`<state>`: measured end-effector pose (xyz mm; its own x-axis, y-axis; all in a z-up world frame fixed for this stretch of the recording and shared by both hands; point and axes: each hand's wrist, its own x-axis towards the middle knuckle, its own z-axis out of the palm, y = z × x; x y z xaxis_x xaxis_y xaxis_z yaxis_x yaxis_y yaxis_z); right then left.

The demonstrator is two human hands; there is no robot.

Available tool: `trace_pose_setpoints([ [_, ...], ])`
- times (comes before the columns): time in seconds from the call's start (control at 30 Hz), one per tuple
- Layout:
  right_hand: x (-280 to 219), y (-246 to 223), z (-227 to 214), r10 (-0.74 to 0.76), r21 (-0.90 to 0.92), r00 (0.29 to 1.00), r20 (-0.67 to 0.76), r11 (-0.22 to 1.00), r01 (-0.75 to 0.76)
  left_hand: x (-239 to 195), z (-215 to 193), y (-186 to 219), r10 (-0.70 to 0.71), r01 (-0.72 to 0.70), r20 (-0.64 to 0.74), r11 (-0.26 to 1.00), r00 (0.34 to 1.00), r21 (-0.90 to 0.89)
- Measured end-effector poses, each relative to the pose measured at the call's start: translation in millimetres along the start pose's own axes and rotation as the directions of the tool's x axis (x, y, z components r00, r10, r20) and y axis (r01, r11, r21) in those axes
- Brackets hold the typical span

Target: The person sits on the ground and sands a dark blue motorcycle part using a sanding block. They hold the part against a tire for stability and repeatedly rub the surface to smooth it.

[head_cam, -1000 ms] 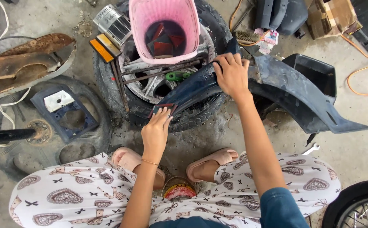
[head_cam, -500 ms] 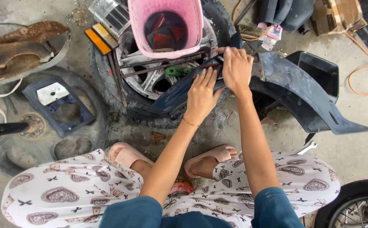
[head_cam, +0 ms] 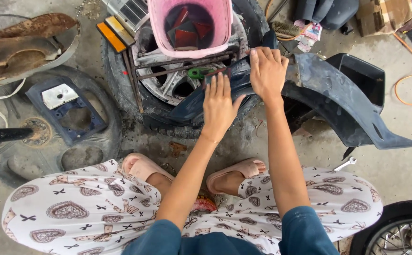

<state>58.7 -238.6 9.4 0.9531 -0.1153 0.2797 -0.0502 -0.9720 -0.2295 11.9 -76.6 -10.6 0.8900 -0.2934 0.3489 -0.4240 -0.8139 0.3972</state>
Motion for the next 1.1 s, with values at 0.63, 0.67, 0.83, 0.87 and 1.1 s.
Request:
trace_pose_setpoints([
  [0.63, 0, 0, 1, -0.071, -0.045, 0.997, -0.028, 0.997, 0.070, -12, -5, -12, 0.010, -0.012, 0.065, 1.000, 0.998, 0.021],
  [0.67, -1, 0, 0, -0.057, -0.041, 0.998, -0.004, 0.998, 0.057, -20, -24, -16, -0.042, 0.018, 0.126, 0.982, 0.991, 0.186],
  [0.83, 0, -2, 2, -0.046, -0.040, 0.999, -0.028, 0.998, 0.045, -78, -55, -52, -0.117, 0.085, 0.090, 0.950, 0.989, 0.302],
  [0.87, 0, -2, 2, -0.048, -0.044, 0.998, -0.028, 0.998, 0.047, -78, -54, -50, -0.119, 0.095, 0.067, 0.953, 0.991, 0.289],
  [1.1, -1, -2, 1, -0.117, -0.065, 0.989, -0.094, 0.992, 0.112, -58, -41, -44, 0.046, -0.053, -0.065, 0.993, 0.997, -0.106],
])
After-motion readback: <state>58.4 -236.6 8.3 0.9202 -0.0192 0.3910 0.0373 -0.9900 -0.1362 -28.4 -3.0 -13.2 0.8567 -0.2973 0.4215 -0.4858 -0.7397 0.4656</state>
